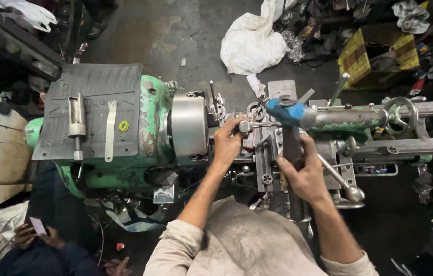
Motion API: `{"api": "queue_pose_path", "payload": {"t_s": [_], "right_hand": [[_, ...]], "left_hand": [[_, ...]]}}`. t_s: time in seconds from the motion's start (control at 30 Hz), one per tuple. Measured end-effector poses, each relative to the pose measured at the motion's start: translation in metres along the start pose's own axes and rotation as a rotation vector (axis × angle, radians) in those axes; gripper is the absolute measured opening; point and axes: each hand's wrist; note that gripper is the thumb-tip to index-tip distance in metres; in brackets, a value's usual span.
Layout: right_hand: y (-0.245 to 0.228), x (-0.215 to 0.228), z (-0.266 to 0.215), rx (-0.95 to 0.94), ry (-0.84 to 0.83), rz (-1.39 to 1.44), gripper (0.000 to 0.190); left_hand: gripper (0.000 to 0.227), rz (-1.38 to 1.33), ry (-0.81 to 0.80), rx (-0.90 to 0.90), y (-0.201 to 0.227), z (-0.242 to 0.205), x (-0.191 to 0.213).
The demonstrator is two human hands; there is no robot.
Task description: The person operates a metal lathe, rotating the chuck by hand and adjusting the tailstock and tool post. They repeatedly tap the chuck with a hammer and place a paper document under the chuck, then remove it. The person also handles a plastic-wrapped metal part.
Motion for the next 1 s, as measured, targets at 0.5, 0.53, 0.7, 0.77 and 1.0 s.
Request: {"api": "queue_pose_path", "payload": {"t_s": [0.5, 0.53, 0.7, 0.77, 1.0], "right_hand": [[0.027, -0.011, -0.007, -0.175, -0.113, -0.586, 0.028], [0.039, -0.020, -0.004, -0.391, -0.112, -0.689, 0.044], [0.063, -0.044, -0.011, -0.331, 0.018, -0.136, 0.047], [0.052, -0.047, -0.004, -0.346, 0.000, -0.057, 0.053], [0.003, -0.091, 0.039, -0.010, -0.316, -0.402, 0.069]], "left_hand": [[0.046, -0.001, 0.007, -0.085, -0.018, -0.008, 0.001], [0.045, 0.001, 0.011, -0.096, -0.018, -0.008, 0.001], [0.049, 0.029, 0.003, -0.196, -0.001, -0.022, 0.006], [0.049, 0.021, 0.011, -0.206, 0.022, -0.029, 0.019], [0.039, 0.536, 0.194, -0.125, 0.101, -0.097, 0.164]]}}
Point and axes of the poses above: each hand's wrist, its own z-axis towards the middle knuckle, its own x-axis out of the back of the hand, y = z × x, and after that the axes turned 13 degrees about -y, right-handed
